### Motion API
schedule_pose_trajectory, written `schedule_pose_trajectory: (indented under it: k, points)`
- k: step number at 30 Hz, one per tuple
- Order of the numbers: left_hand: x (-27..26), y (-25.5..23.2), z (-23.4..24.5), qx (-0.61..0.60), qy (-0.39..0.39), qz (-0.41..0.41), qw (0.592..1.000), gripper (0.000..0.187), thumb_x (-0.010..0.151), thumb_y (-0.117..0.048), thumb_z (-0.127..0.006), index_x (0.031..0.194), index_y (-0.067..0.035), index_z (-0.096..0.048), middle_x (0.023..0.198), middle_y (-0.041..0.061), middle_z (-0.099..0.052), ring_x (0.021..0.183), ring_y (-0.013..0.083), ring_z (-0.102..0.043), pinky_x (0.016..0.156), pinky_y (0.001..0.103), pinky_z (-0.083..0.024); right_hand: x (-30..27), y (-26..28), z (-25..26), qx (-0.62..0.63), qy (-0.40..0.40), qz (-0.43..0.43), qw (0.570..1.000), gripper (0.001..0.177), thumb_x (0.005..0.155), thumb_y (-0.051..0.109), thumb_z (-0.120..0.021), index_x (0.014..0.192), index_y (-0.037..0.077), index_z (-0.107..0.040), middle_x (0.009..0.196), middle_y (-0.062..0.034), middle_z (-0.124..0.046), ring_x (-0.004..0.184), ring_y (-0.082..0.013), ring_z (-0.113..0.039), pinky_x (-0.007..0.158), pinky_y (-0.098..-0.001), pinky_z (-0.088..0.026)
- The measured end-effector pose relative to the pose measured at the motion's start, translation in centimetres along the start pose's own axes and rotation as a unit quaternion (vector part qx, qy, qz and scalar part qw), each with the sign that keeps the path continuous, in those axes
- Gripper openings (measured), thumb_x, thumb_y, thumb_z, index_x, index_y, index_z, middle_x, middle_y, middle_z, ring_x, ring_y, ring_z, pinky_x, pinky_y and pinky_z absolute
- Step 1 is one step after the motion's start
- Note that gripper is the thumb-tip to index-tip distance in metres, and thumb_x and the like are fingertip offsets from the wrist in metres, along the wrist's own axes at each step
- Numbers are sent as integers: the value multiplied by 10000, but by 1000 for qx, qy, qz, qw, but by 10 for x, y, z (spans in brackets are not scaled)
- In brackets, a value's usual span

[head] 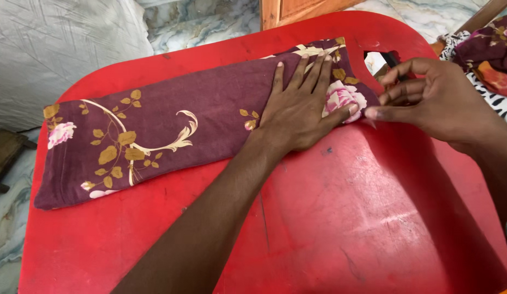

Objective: The person folds multiple pieces of patterned fabric on a red table, smoothing and aligning edges before stacking them on a nearby bed. The person handles each piece one at a time, unfolding, folding, and placing the finished items in a growing stack.

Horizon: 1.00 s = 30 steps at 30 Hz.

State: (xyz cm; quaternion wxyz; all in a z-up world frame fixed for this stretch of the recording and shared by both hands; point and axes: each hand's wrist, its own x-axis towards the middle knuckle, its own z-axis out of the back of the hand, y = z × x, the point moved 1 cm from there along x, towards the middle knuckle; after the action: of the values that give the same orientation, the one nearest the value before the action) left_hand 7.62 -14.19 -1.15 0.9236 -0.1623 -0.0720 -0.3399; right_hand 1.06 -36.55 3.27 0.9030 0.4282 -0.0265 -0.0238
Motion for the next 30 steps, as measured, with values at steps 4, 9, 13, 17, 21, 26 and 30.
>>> schedule_pose_trajectory:
  k: [4,9,13,17,21,26,30]
  points:
    - [-1,-2,2,24,24,7,999,1043,916,-816,-286,1615,-56,-136,1704,103,-144,1575,288,-80,1236,614,22,3,-7,13,-33,27,-20,999,436,778,49,-876,1146,2,-647,867,-158,-770,847,-179,-741,823,-313,-581]
    - [-3,-6,9,30,32,-1,999,1069,926,-820,-284,1609,-9,-143,1700,145,-123,1576,296,-67,1228,601,20,33,11,14,-83,92,-83,989,505,765,135,-912,1225,26,-736,871,-157,-769,817,-207,-739,793,-318,-563]
    - [-2,-6,11,23,31,-4,999,1023,931,-798,-274,1609,-38,-182,1704,155,-115,1579,298,-66,1240,599,25,56,36,-7,-20,39,-108,993,377,843,214,-836,1140,-11,-785,881,-104,-778,794,-141,-687,709,-305,-557]
    - [-7,0,6,27,23,11,999,1021,937,-791,-277,1609,-28,-181,1707,147,-120,1582,293,-72,1246,591,22,61,35,-13,15,-34,-156,987,379,814,183,-910,1105,-18,-774,839,-183,-738,632,-168,-574,600,-317,-488]
    - [1,-2,2,13,34,9,999,1044,924,-794,-316,1605,-23,-135,1698,149,-111,1571,301,-70,1235,583,28,57,27,-12,-46,-69,-84,993,427,760,107,-936,1129,-8,-755,868,-174,-739,611,-180,-571,562,-342,-477]
    - [0,19,21,-44,17,8,999,947,992,-702,-347,1628,-22,-176,1725,177,-149,1608,315,-107,1240,625,2,46,61,-40,-225,-187,255,922,388,812,97,-891,1150,-36,-756,1028,-229,-732,950,-337,-712,845,-490,-569]
    - [-26,55,41,43,27,103,993,949,943,-726,-333,1617,-77,-179,1708,109,-171,1585,298,-113,1237,631,17,48,62,-85,-181,-10,328,927,472,1015,188,-493,1444,-3,-531,1478,-224,-540,1367,-366,-485,1132,-557,-389]
